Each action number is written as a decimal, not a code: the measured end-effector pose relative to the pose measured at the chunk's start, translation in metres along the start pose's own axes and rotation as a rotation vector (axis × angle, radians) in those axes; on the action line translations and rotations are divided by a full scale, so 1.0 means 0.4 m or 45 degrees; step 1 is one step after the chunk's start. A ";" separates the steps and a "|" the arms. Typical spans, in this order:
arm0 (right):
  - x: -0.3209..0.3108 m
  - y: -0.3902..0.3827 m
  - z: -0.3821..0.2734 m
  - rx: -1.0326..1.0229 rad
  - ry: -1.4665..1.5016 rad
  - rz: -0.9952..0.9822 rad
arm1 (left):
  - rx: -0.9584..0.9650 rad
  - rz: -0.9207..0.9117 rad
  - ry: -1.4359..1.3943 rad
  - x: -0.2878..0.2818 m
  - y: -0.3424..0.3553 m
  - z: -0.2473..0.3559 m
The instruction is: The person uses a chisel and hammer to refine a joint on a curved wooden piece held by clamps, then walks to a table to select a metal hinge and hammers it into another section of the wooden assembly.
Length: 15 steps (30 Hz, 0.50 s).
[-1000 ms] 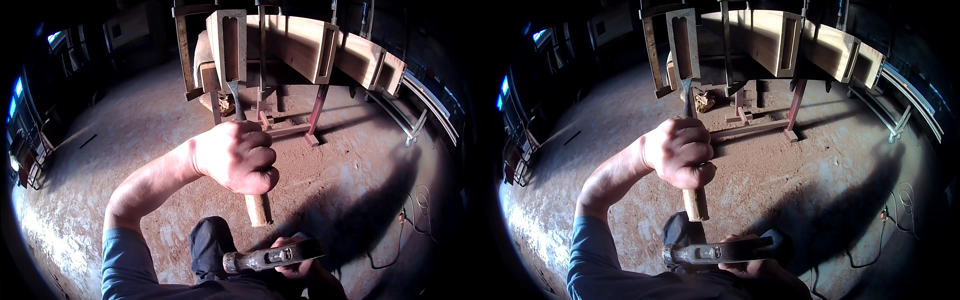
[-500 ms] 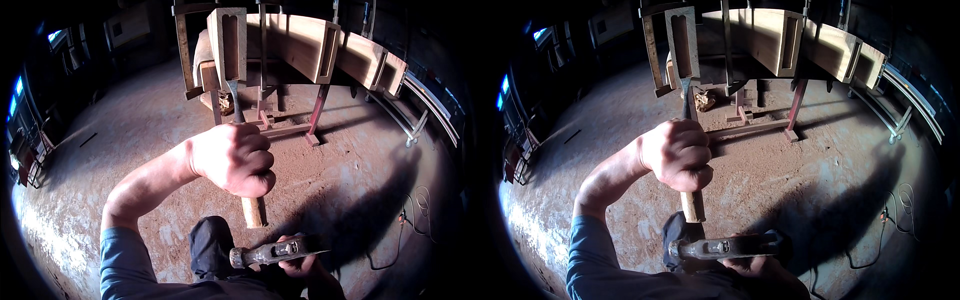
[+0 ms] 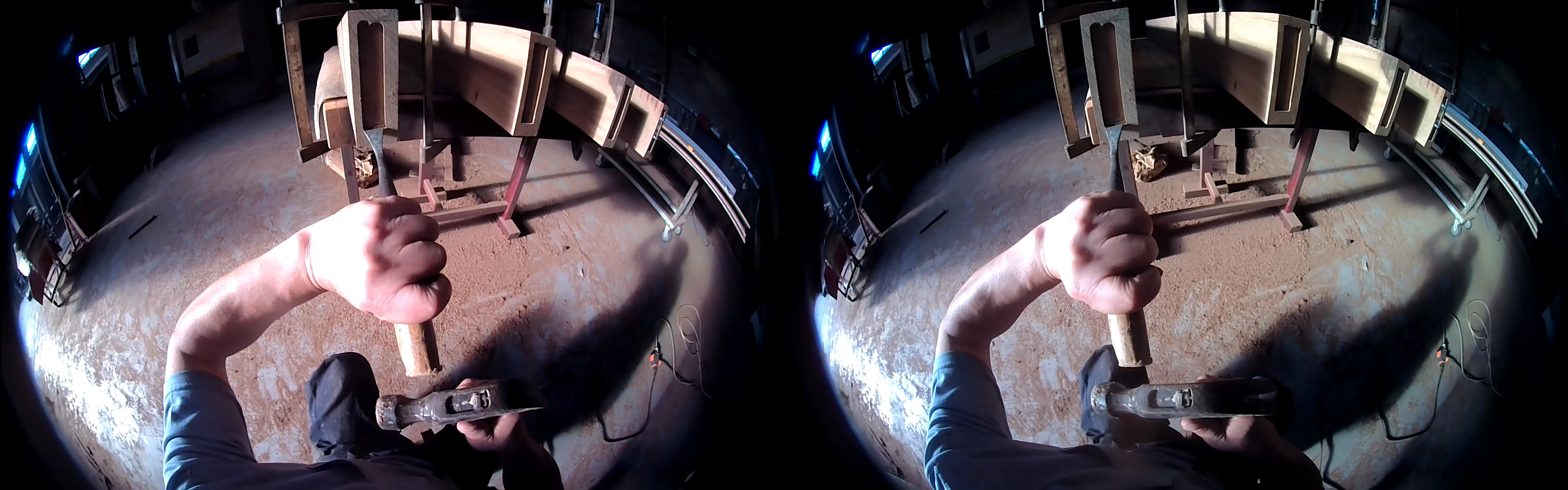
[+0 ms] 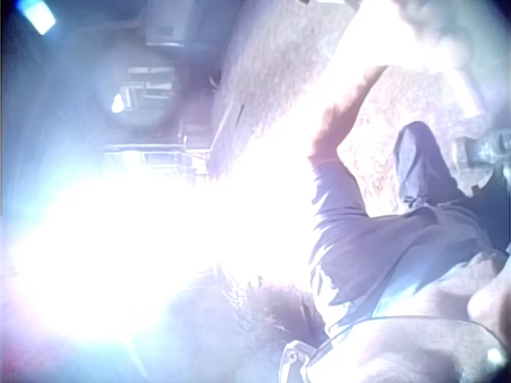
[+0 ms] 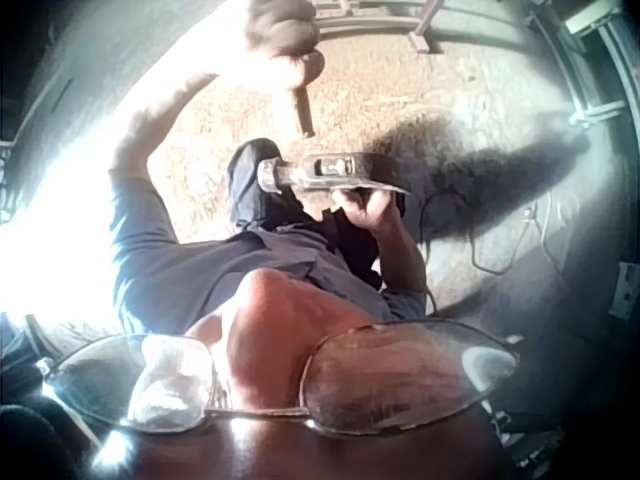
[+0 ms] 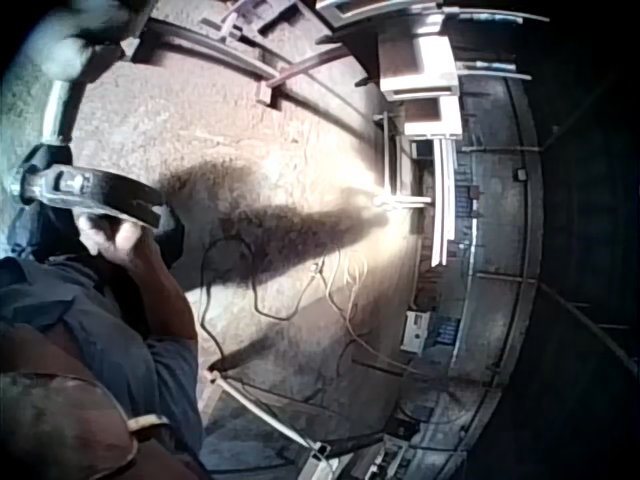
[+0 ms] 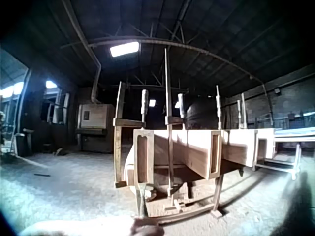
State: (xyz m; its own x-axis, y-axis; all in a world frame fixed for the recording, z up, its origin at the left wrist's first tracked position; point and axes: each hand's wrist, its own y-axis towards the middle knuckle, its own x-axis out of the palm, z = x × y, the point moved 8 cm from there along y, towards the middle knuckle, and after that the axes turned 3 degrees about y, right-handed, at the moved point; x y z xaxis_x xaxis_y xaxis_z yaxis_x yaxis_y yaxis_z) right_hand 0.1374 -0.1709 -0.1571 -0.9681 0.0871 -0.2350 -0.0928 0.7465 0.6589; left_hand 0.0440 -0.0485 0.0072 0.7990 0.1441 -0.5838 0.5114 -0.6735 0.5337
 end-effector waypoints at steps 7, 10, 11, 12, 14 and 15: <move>-0.030 0.074 -0.036 0.025 0.137 0.101 | 0.008 -0.027 -0.071 0.010 0.020 -0.011; -0.033 0.083 -0.030 0.038 0.087 0.228 | 0.010 -0.072 -0.049 0.013 0.013 -0.007; -0.029 0.079 -0.022 0.055 0.051 0.251 | 0.004 -0.118 -0.060 0.013 0.008 -0.007; -0.028 0.074 -0.016 0.076 0.004 0.277 | 0.003 -0.153 -0.073 0.015 0.005 -0.008; -0.019 0.108 -0.037 -0.090 -0.090 0.033 | -0.012 -0.111 -0.076 0.006 -0.005 -0.009; -0.015 0.115 -0.058 -0.166 -0.165 -0.081 | -0.007 -0.063 -0.083 0.002 0.001 -0.010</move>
State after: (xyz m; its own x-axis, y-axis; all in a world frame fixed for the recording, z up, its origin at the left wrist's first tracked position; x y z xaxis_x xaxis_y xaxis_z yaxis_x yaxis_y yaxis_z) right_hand 0.1336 -0.1524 -0.1086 -0.9221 0.1331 -0.3634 -0.1900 0.6623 0.7248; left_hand 0.0462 -0.0457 0.0095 0.7504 0.1295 -0.6482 0.5517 -0.6630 0.5061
